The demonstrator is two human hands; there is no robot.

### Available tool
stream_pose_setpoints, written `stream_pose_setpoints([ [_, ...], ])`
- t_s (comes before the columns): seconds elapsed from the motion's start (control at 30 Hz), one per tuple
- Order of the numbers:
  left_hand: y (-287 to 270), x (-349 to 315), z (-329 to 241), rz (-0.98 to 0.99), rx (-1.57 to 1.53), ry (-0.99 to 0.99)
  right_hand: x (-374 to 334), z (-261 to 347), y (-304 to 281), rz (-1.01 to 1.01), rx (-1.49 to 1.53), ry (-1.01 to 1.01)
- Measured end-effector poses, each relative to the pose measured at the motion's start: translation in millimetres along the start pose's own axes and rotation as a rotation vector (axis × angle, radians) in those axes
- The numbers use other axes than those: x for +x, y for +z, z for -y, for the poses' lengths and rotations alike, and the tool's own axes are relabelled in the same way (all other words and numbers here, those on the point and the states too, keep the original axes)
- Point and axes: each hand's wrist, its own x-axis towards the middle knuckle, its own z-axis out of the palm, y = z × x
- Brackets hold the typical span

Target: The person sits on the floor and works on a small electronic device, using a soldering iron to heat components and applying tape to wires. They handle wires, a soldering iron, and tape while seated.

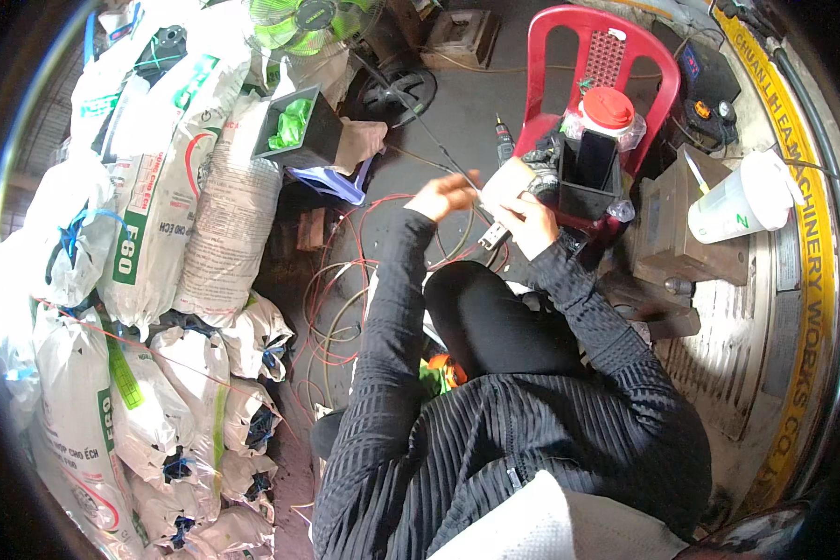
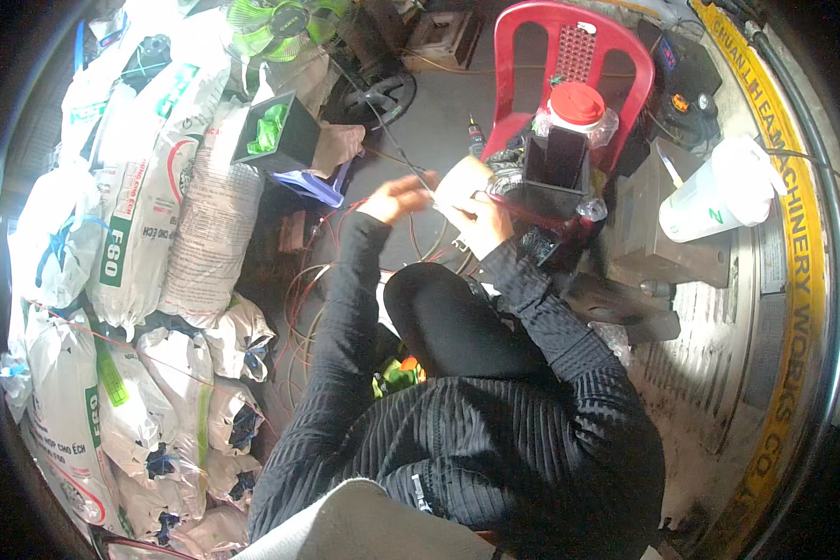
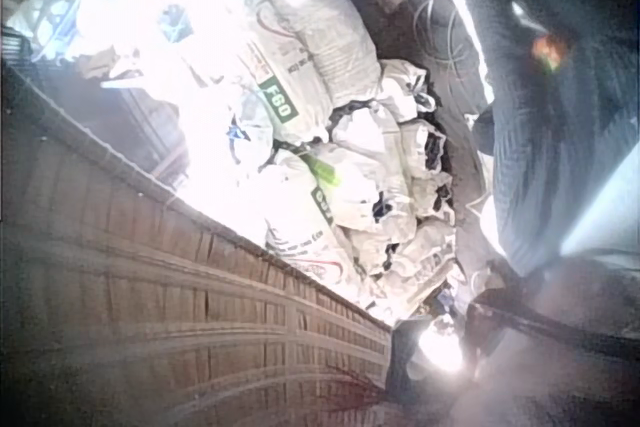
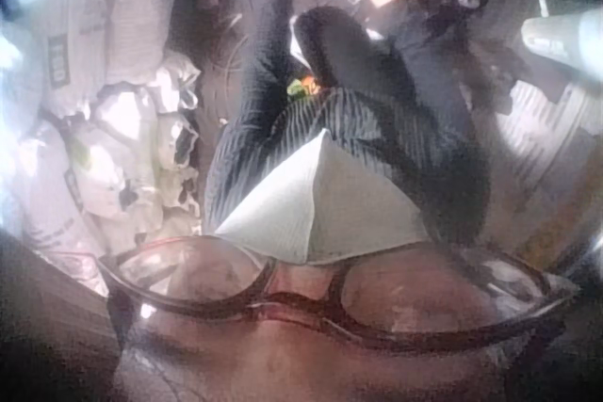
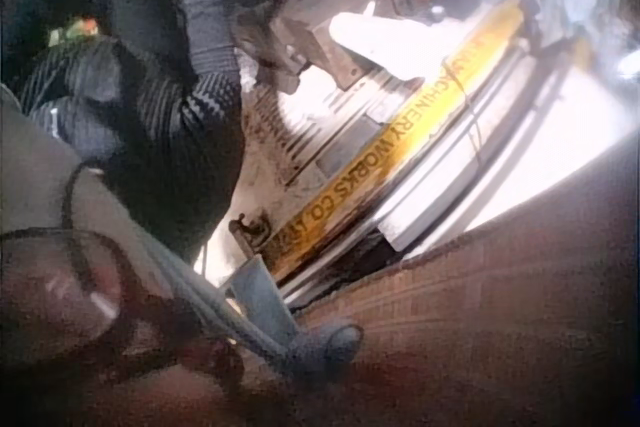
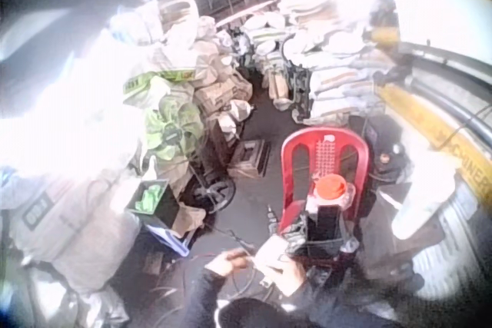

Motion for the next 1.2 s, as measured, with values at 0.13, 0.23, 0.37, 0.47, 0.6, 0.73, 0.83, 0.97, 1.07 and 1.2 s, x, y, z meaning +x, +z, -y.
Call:
stream_pose_setpoints([
  [0.13,-1.3,2.3,-69.8,-0.619,0.589,0.272,-3.1,6.2,8.8,-0.085,-0.135,-0.198],
  [0.23,25.8,23.8,-104.2,0.132,1.031,-0.227,2.9,4.8,19.4,-0.094,-0.231,-0.259],
  [0.37,31.6,31.7,-113.1,0.295,0.835,-0.19,0.8,5.2,22.6,-0.1,-0.271,-0.235],
  [0.47,19.9,27.3,-108.0,0.023,0.576,-0.144,-4.7,12.9,21.1,-0.174,-0.222,-0.317],
  [0.6,16.6,16.3,-109.4,0.208,0.355,0.013,-14.1,27.7,29.4,-0.284,0.055,-0.222],
  [0.73,14.4,9.3,-125.7,-0.013,0.604,-0.05,-16.6,28.7,36.3,-0.355,0.201,-0.123],
  [0.83,11.7,-2.8,-132.0,0.145,0.389,0.001,-8.1,19.3,32.5,-0.232,0.319,0.027],
  [0.97,8.3,-25.4,-128.0,0.185,0.199,0.097,11.2,8.5,17.5,0.052,0.563,0.226],
  [1.07,4.8,-46.5,-119.4,0.156,0.019,0.129,24.2,5.8,3.7,0.364,0.827,0.513],
  [1.2,-7.1,-67.4,-108.8,0.113,0.07,0.17,34.9,4.6,5.0,0.505,0.756,0.641],
])
